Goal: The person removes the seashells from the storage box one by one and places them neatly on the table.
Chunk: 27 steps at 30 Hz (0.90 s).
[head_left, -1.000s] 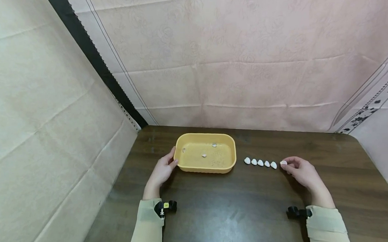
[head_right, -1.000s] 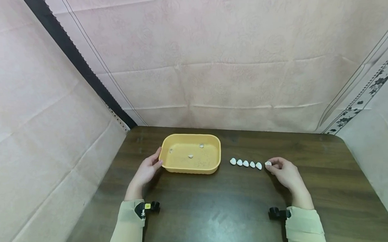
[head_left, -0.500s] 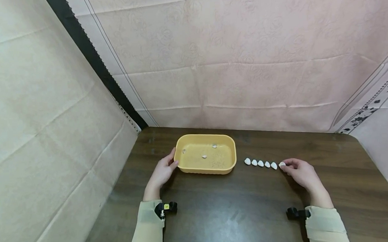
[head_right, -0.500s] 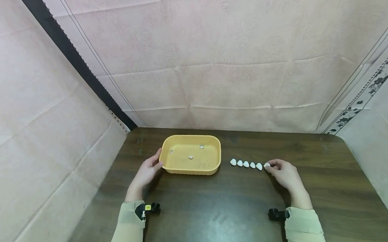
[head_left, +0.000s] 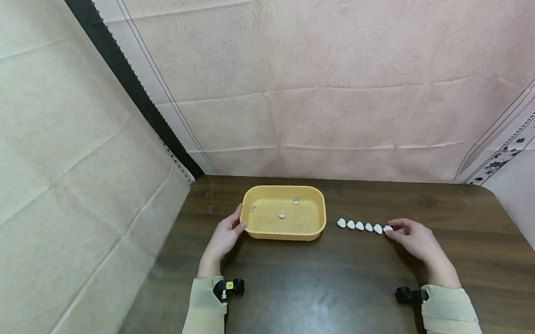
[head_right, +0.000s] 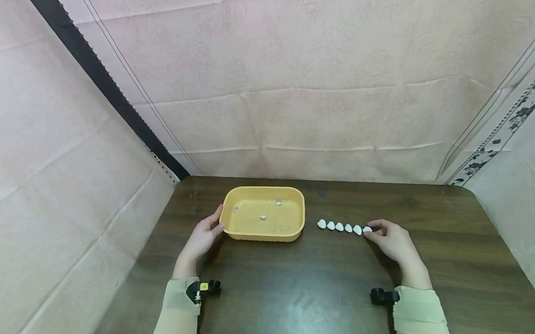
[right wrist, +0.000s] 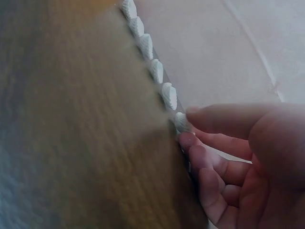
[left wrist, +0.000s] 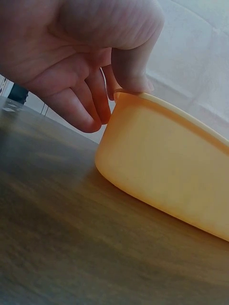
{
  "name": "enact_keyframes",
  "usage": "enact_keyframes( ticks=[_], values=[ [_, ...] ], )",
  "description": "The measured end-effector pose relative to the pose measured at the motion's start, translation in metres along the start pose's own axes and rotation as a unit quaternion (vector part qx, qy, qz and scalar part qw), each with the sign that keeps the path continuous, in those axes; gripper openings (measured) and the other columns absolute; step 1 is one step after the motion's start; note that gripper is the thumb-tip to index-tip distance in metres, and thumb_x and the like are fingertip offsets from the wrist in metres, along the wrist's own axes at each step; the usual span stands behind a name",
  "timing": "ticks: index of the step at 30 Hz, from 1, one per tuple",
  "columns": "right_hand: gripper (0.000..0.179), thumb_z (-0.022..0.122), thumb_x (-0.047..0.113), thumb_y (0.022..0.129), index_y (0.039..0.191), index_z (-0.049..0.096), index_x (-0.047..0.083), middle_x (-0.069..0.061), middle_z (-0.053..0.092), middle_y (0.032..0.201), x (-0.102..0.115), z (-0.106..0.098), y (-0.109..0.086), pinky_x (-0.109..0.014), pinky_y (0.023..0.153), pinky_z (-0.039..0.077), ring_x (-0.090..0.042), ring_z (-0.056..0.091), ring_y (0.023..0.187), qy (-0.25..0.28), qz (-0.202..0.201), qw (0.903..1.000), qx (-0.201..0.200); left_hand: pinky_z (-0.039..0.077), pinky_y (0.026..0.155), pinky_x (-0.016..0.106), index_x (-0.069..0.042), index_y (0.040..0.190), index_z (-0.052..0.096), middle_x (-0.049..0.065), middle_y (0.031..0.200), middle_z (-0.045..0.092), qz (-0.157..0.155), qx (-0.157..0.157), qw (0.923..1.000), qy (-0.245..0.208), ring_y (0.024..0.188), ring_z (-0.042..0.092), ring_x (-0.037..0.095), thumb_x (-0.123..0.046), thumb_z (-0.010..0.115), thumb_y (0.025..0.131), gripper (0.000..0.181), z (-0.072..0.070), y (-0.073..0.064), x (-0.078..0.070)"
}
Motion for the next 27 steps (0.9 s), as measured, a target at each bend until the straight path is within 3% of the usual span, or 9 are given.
enact_keyframes(
  ticks=[6,27],
  values=[
    [0.047,0.076,0.033,0.101,0.134,0.068,-0.001,-0.009,0.079,0.102,0.0000,0.0007,0.0001,-0.040,0.080,0.049,-0.025,0.069,0.095,-0.006,-0.011,0.9998,0.013,0.026,0.127,0.055,-0.008,0.168,0.032,0.006,0.174,0.031,0.001,-0.001,1.0000,0.002,0.158,0.031,0.033,-0.011,0.055,0.112,0.060,-0.0001,-0.0001,0.0005],
    [0.047,0.076,0.026,0.101,0.136,0.065,-0.002,-0.006,0.077,0.097,0.0010,0.0007,-0.0008,-0.040,0.078,0.048,-0.026,0.067,0.092,-0.001,0.002,0.9998,0.021,0.025,0.128,0.054,-0.008,0.168,0.032,0.006,0.174,0.029,0.009,0.004,1.0000,0.000,0.158,0.030,0.032,-0.011,0.055,0.112,0.061,-0.0002,-0.0011,-0.0035]
  ],
)
Point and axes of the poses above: each hand's wrist, its own y-axis towards the middle knuckle, its own z-axis out of the palm, x = y × z, the point moved 6 cm from there along y, towards the middle knuckle
